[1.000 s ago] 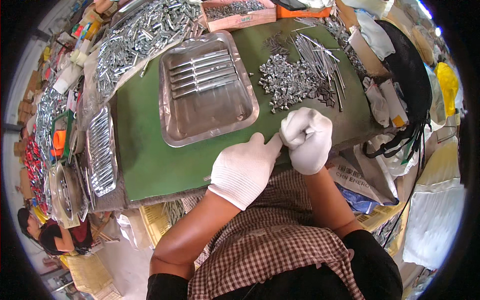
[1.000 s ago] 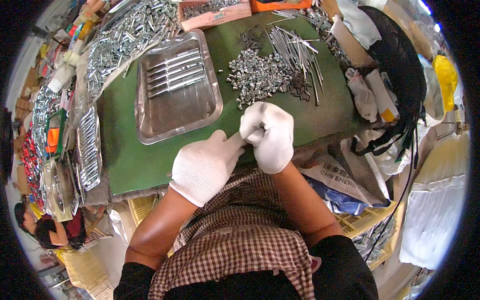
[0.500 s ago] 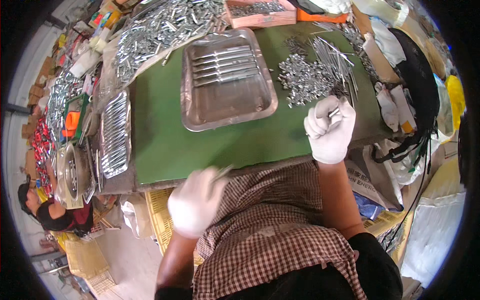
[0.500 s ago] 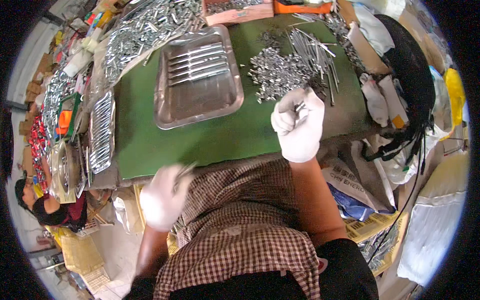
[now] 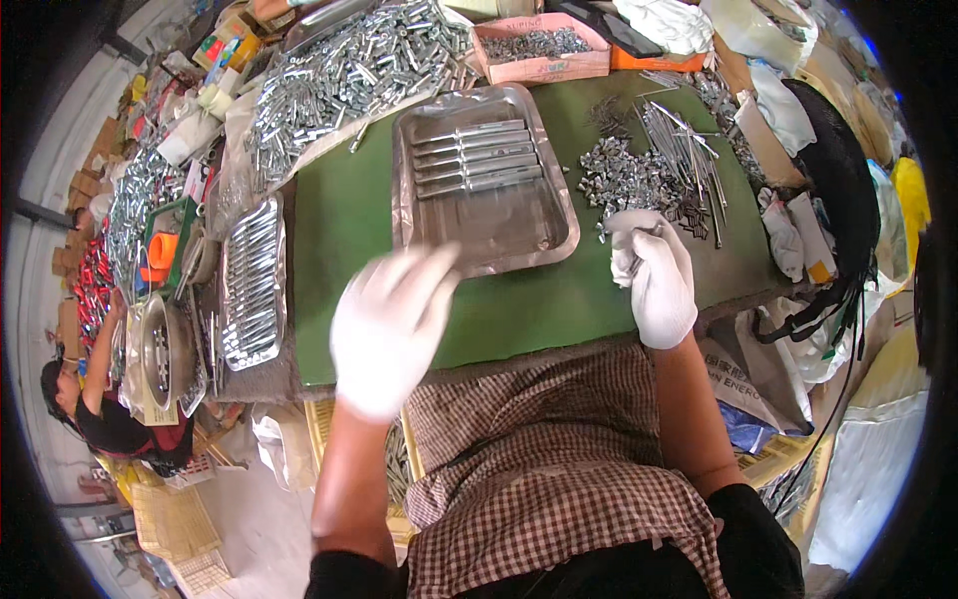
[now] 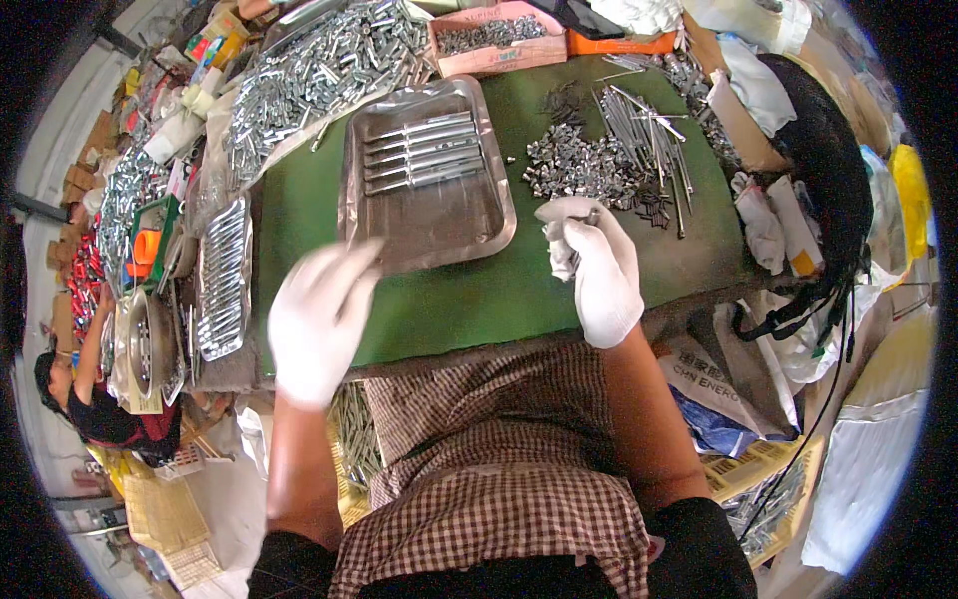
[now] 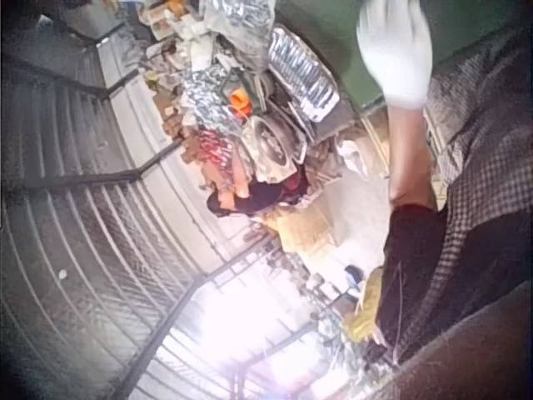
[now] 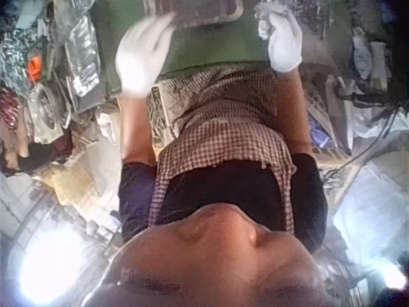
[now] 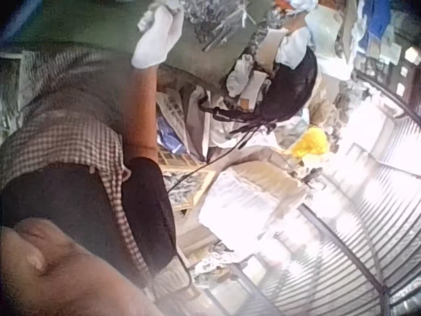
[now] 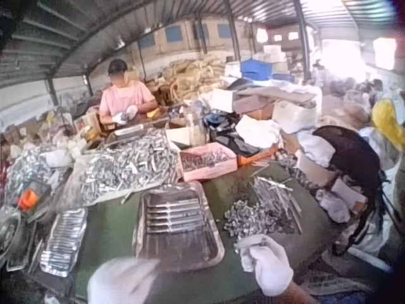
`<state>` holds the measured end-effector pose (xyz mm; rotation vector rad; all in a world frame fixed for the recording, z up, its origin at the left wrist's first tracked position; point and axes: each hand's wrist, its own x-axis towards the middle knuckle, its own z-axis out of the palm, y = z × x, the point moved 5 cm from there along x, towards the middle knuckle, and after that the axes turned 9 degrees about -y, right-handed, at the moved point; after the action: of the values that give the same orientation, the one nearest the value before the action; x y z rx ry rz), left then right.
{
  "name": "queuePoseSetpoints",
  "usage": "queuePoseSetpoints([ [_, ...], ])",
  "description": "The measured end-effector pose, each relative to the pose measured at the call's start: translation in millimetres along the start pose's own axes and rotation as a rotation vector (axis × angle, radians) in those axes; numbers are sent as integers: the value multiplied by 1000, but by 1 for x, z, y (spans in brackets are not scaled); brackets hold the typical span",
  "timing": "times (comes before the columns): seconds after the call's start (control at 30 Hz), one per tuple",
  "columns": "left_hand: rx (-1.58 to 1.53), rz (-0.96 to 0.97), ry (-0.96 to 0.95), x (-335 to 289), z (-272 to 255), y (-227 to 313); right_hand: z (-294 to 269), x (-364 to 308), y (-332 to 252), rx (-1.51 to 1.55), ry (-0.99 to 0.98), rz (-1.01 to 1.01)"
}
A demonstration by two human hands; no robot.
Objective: Assembling small metal pins and springs on a workstation.
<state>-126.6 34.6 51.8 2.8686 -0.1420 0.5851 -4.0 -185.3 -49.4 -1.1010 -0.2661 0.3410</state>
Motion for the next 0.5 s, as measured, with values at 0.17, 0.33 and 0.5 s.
queuePoseSetpoints([
  [0.17,-39,157,-186,95,71,-23,6,2,-5,32,-1,-72],
  [0.33,98,134,-418,104,100,-24,3,-1,-10,36,24,-32],
  [0.5,-73,101,-374,89,81,-20,1,-13,-29,-28,14,27],
])
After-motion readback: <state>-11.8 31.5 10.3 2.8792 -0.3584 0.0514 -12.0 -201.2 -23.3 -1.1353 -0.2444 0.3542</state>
